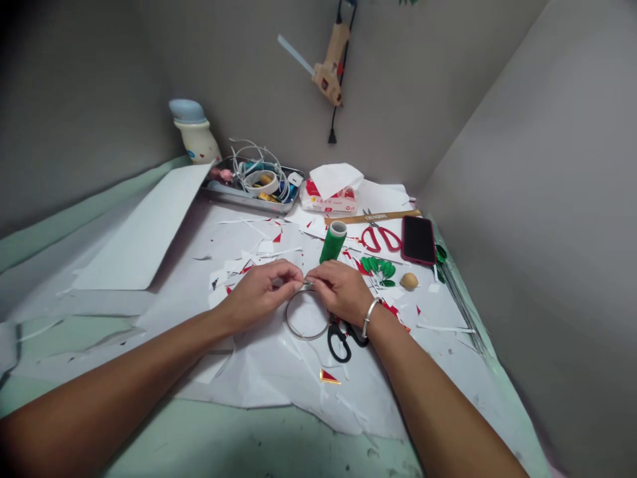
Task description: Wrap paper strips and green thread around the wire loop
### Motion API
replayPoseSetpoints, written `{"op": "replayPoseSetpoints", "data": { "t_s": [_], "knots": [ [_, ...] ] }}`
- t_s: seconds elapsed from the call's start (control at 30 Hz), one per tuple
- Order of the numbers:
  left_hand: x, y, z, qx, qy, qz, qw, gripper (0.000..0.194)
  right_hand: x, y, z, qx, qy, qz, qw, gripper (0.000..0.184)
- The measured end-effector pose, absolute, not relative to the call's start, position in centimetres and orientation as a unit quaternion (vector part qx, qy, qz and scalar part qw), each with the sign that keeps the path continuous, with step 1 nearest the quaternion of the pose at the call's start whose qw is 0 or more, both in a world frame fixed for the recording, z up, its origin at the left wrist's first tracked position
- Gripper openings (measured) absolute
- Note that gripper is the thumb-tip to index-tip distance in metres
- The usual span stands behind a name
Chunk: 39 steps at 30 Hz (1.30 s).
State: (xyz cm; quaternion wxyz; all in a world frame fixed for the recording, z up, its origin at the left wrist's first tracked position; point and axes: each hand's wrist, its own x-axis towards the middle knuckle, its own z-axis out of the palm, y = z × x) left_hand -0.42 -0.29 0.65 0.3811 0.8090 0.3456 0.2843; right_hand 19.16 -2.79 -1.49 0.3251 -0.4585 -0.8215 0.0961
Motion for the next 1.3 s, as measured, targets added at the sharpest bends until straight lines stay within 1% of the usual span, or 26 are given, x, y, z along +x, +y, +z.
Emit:
{"op": "replayPoseSetpoints", "data": {
  "t_s": [0.1,0.17,0.27,0.33,0.4,0.5,0.57,0.67,0.8,0.9,0.97,1.07,1.13,1.23,1.3],
  "knots": [
    [-0.5,0.0,0.6,0.79,0.388,0.318,0.352,0.013,18.7,-3.4,-1.1,-0.424,-0.852,0.089,0.293,0.014],
    [-0.5,0.2,0.5,0.799,0.407,0.317,0.309,0.013,18.4,-3.8,-0.8,-0.41,-0.855,0.075,0.308,0.014],
    [-0.5,0.2,0.3,0.836,0.385,0.289,0.263,0.014,18.3,-3.8,-0.6,-0.425,-0.835,0.05,0.346,0.014],
    [-0.4,0.0,0.3,0.853,0.356,0.27,0.269,0.014,18.5,-3.4,-0.8,-0.45,-0.814,0.05,0.364,0.014],
    [-0.4,-0.2,0.4,0.851,0.339,0.26,0.306,0.014,18.9,-3.0,-1.1,-0.47,-0.8,0.076,0.367,0.015],
    [-0.4,-0.3,0.6,0.817,0.346,0.274,0.372,0.013,19.2,-2.7,-1.5,-0.468,-0.808,0.122,0.337,0.014],
    [-0.4,-0.1,0.6,0.794,0.363,0.295,0.388,0.014,19.0,-2.8,-1.4,-0.451,-0.827,0.126,0.312,0.014],
    [-0.5,0.1,0.4,0.781,0.393,0.32,0.366,0.013,18.6,-3.4,-0.8,-0.418,-0.85,0.106,0.302,0.015],
    [-0.4,0.2,0.1,0.802,0.405,0.291,0.331,0.014,18.4,-3.7,-0.2,-0.421,-0.833,0.071,0.351,0.015],
    [-0.4,0.0,0.1,0.819,0.376,0.27,0.338,0.015,18.7,-3.2,-0.5,-0.455,-0.802,0.064,0.381,0.015],
    [-0.4,-0.2,0.3,0.82,0.358,0.268,0.357,0.014,18.9,-2.8,-0.8,-0.473,-0.788,0.081,0.385,0.014],
    [-0.4,-0.3,0.7,0.802,0.355,0.286,0.385,0.013,19.0,-2.5,-1.2,-0.481,-0.788,0.115,0.367,0.014],
    [-0.4,-0.2,0.7,0.787,0.367,0.307,0.39,0.013,18.9,-2.7,-1.2,-0.467,-0.808,0.118,0.339,0.014],
    [-0.5,0.0,0.5,0.775,0.398,0.329,0.365,0.012,18.5,-3.3,-0.8,-0.422,-0.85,0.1,0.3,0.015],
    [-0.5,0.2,0.3,0.783,0.411,0.326,0.334,0.011,18.3,-3.6,-0.5,-0.401,-0.862,0.081,0.298,0.016]
  ]
}}
